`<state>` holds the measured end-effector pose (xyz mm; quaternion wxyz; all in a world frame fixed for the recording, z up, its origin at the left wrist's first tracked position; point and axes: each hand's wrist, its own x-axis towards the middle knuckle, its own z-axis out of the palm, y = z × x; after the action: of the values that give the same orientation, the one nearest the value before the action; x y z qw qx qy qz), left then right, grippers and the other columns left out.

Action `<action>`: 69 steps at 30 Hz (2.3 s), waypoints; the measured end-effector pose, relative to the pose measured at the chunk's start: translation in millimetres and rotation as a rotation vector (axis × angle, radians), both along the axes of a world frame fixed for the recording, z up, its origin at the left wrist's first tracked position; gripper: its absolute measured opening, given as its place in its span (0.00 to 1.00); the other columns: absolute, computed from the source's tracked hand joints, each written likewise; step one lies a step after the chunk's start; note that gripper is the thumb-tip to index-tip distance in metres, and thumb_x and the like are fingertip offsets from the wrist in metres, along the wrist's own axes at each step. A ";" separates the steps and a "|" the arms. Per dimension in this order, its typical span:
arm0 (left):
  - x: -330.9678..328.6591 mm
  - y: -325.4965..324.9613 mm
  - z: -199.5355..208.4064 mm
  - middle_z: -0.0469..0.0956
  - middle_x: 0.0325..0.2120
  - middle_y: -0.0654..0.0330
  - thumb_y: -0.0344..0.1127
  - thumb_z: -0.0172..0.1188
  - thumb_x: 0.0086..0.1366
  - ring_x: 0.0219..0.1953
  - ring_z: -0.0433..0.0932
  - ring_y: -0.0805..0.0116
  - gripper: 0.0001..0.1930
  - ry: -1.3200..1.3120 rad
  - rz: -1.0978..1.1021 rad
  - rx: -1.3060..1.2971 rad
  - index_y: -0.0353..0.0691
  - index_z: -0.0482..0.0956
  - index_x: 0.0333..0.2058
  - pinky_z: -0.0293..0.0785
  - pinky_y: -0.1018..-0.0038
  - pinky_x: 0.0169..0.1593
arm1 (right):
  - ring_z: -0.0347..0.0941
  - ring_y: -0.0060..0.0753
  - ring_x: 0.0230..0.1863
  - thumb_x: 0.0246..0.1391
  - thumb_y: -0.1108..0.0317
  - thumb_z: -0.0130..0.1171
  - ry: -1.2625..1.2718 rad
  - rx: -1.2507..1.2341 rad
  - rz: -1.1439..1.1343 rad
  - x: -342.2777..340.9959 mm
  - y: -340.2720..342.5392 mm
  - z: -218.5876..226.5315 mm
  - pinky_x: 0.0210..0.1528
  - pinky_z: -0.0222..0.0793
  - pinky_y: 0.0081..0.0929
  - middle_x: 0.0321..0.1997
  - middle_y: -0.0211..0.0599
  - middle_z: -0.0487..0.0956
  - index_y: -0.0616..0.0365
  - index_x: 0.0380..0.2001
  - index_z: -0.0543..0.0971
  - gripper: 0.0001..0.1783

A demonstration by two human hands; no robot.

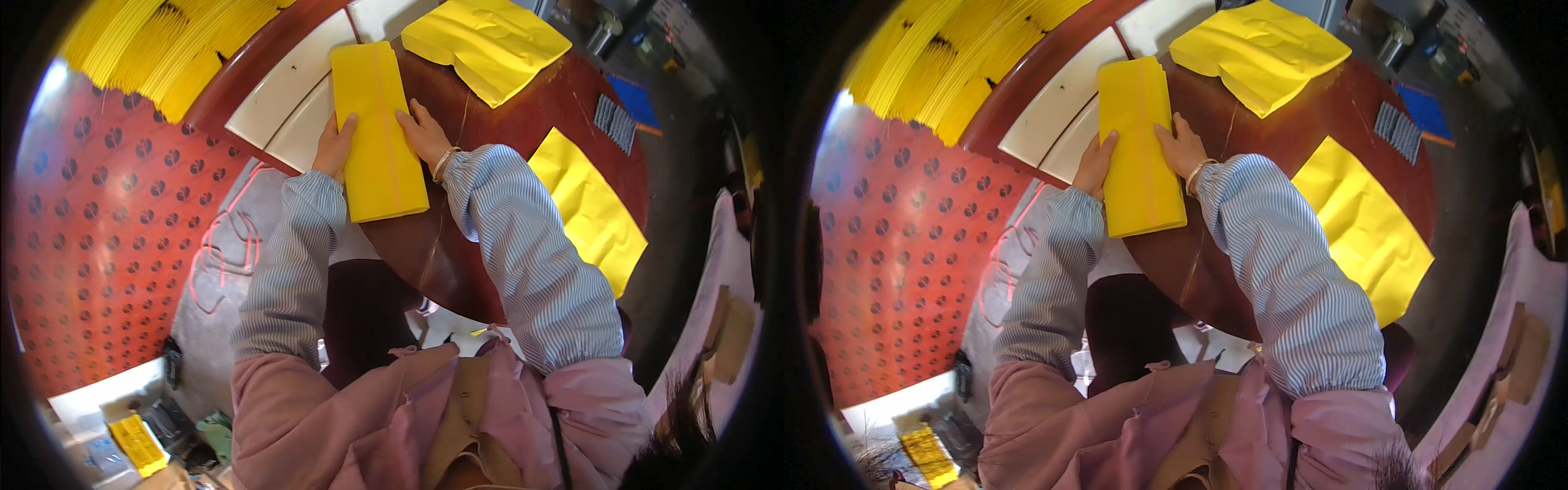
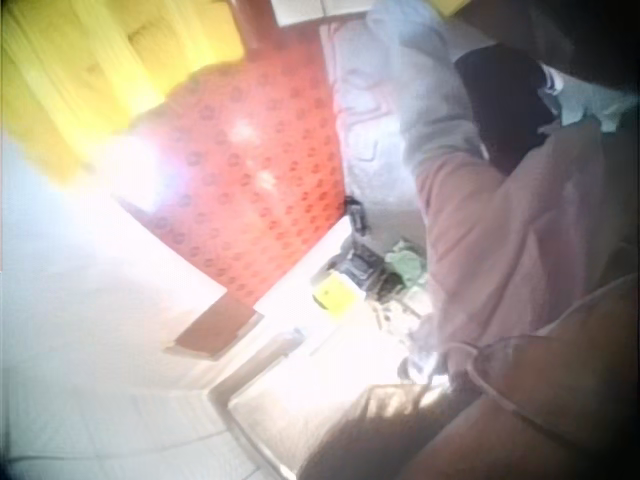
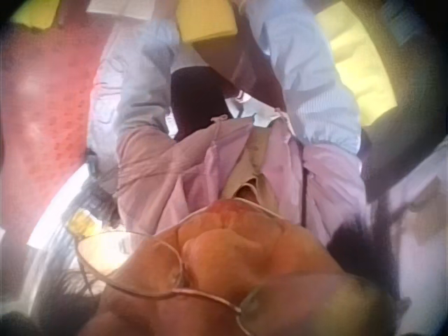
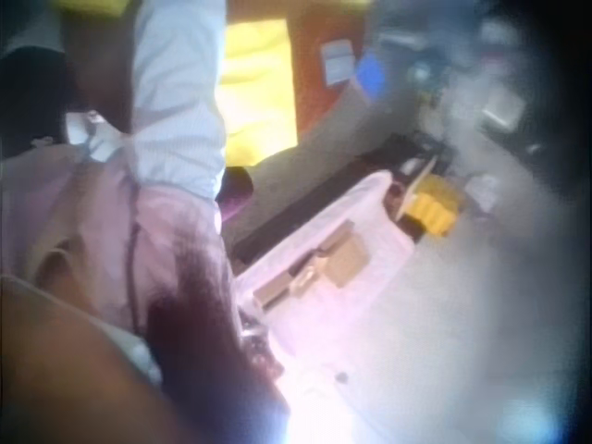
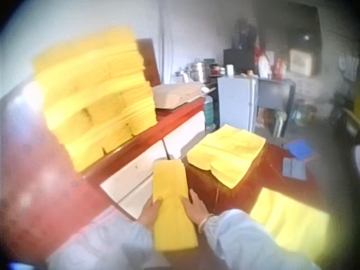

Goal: The person folds multiple yellow paper sheets in half, aligns edges, and stacks them on a table. They then tie a bundle of folded papers with a white string and place it with other completed bundles.

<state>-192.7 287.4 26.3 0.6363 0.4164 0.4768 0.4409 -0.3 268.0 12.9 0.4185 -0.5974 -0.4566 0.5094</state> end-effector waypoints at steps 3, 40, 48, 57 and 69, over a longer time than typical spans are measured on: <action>12.4 -22.5 0.8 0.76 0.60 0.50 0.40 0.52 0.81 0.57 0.79 0.59 0.26 -0.017 0.049 -0.014 0.34 0.63 0.70 0.79 0.66 0.60 | 0.64 0.39 0.75 0.76 0.52 0.51 0.134 0.017 -0.005 4.0 -15.8 -2.8 0.75 0.59 0.30 0.79 0.46 0.65 0.60 0.80 0.53 0.40; 19.4 -302.4 19.5 0.82 0.53 0.56 0.52 0.69 0.68 0.56 0.81 0.63 0.32 -0.042 -0.091 -0.481 0.37 0.74 0.62 0.79 0.63 0.57 | 0.71 0.41 0.69 0.68 0.47 0.62 0.279 -0.069 0.022 31.4 -327.9 40.9 0.69 0.67 0.34 0.73 0.50 0.70 0.62 0.77 0.57 0.46; 37.1 -324.4 29.3 0.80 0.57 0.57 0.43 0.68 0.70 0.59 0.79 0.59 0.27 -0.421 -0.178 -0.503 0.39 0.74 0.63 0.72 0.61 0.68 | 0.80 0.40 0.59 0.56 0.55 0.77 0.362 -0.200 0.143 50.3 -330.0 74.8 0.62 0.77 0.39 0.62 0.45 0.79 0.59 0.71 0.63 0.47; 64.9 -298.2 76.4 0.81 0.56 0.57 0.36 0.68 0.69 0.58 0.80 0.61 0.26 -0.403 -0.335 -0.274 0.40 0.73 0.63 0.76 0.62 0.64 | 0.78 0.40 0.62 0.53 0.62 0.79 0.567 -0.132 0.147 74.8 -330.8 123.5 0.66 0.75 0.40 0.64 0.39 0.78 0.57 0.70 0.64 0.47; 94.9 -196.8 181.8 0.77 0.60 0.57 0.34 0.77 0.57 0.66 0.73 0.59 0.42 -0.244 -0.563 0.547 0.41 0.69 0.69 0.66 0.66 0.71 | 0.62 0.47 0.77 0.39 0.62 0.88 -0.005 0.650 0.042 125.7 -266.0 193.2 0.76 0.64 0.41 0.75 0.46 0.65 0.55 0.79 0.48 0.72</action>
<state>-97.8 90.6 208.1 0.6498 0.6290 0.1306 0.4063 125.3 1.9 206.0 0.5758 -0.4242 -0.6085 0.3439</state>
